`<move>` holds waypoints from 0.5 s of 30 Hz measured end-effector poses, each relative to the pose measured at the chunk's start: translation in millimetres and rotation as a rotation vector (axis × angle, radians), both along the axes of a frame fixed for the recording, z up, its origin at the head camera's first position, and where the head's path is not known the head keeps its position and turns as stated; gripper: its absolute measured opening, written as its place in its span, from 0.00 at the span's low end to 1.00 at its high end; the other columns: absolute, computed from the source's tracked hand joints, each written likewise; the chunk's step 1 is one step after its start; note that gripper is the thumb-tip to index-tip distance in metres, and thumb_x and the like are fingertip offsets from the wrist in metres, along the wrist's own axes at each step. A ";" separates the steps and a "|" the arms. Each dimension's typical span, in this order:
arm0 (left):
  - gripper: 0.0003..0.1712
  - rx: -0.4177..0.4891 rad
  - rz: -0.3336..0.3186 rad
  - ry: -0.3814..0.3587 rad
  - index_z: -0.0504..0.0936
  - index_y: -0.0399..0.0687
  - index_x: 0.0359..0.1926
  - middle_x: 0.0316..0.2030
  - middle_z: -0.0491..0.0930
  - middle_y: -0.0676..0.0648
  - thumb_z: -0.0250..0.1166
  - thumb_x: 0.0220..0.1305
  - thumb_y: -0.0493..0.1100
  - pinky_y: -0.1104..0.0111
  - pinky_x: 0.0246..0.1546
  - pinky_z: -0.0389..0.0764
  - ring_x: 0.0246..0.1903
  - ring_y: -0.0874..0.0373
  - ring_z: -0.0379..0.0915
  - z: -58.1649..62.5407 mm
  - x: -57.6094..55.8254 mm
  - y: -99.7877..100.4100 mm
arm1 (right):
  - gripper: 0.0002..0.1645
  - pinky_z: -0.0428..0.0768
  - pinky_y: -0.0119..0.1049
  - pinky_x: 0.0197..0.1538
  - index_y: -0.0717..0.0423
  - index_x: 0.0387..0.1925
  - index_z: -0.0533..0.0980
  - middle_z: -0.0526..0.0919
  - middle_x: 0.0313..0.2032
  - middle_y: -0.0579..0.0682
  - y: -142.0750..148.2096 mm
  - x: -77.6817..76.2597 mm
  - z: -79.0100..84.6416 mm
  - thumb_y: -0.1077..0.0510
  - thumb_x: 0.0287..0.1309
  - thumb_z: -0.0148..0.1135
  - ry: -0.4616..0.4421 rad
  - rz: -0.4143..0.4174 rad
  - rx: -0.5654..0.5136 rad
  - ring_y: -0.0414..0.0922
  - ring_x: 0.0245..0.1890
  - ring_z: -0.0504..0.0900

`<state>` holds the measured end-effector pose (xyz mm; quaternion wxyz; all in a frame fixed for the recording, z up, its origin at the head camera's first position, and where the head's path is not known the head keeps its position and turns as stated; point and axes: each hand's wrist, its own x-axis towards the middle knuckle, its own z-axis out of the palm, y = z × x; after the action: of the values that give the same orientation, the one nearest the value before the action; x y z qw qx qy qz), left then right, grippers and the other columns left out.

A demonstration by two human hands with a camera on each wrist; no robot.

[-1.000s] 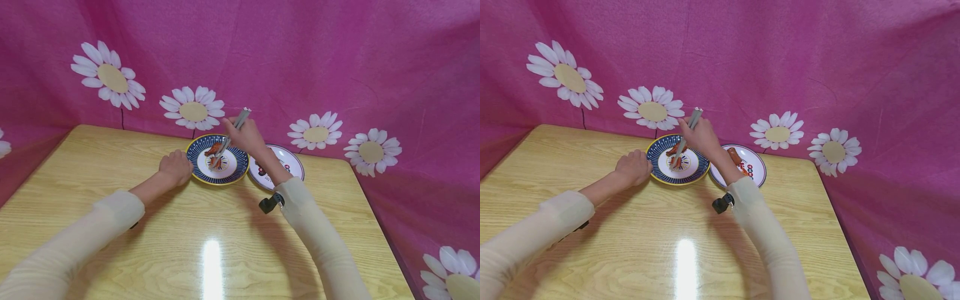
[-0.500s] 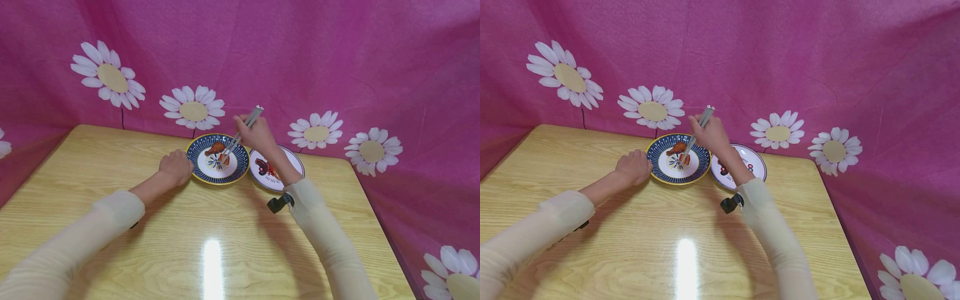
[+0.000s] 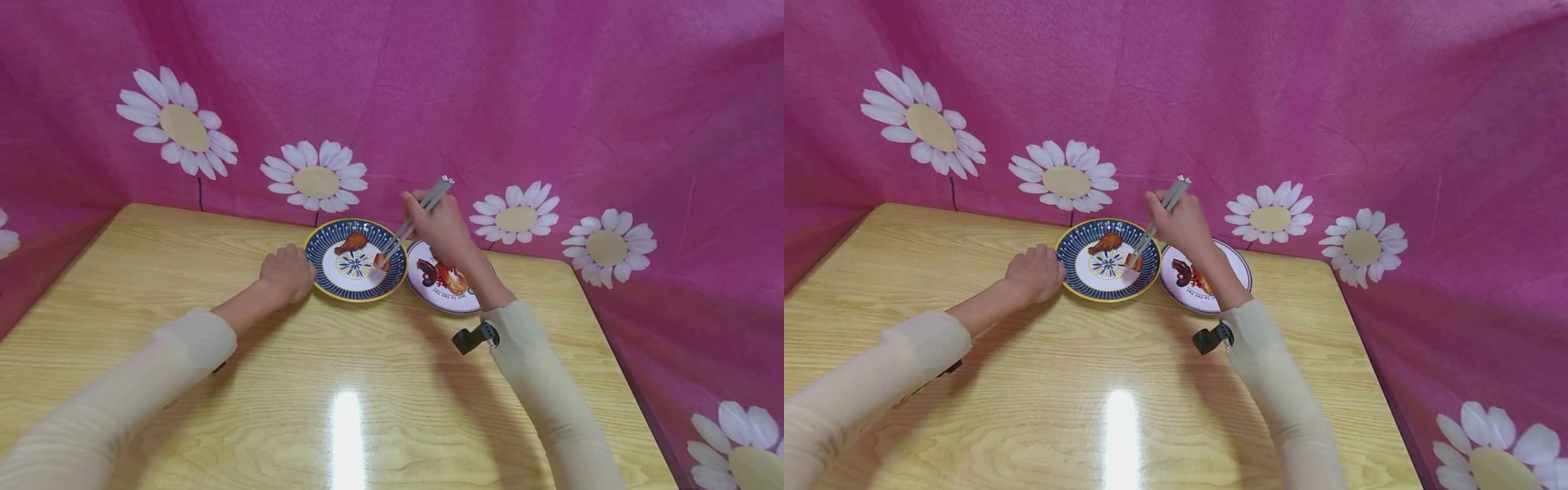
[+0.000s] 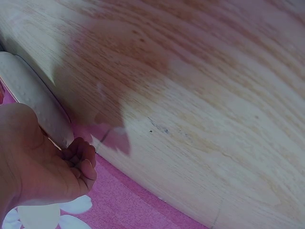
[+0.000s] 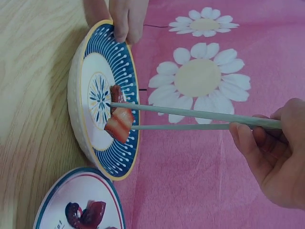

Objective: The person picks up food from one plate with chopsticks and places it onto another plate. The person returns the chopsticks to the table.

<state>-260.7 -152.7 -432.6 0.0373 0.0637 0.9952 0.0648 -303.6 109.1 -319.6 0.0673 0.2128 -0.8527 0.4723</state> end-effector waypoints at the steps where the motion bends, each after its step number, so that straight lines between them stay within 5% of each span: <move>1: 0.24 0.000 0.000 0.000 0.73 0.23 0.43 0.36 0.67 0.36 0.43 0.74 0.44 0.48 0.46 0.75 0.45 0.39 0.71 0.0 0.0 0.1 | 0.26 0.84 0.43 0.27 0.61 0.20 0.71 0.77 0.16 0.57 2.2 0.4 0.3 0.49 0.72 0.54 0.001 -0.004 0.007 0.51 0.22 0.86; 15: 0.23 0.006 0.012 -0.001 0.73 0.24 0.43 0.36 0.67 0.35 0.42 0.73 0.44 0.48 0.46 0.74 0.45 0.39 0.70 0.6 0.6 0.5 | 0.25 0.78 0.35 0.23 0.61 0.26 0.78 0.79 0.19 0.58 31.4 6.2 11.5 0.47 0.73 0.53 0.014 -0.085 0.175 0.48 0.17 0.82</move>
<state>-260.1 -152.2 -432.0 0.0371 0.0576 0.9953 0.0680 -297.4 140.5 -308.1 0.0745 0.1848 -0.8984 0.3913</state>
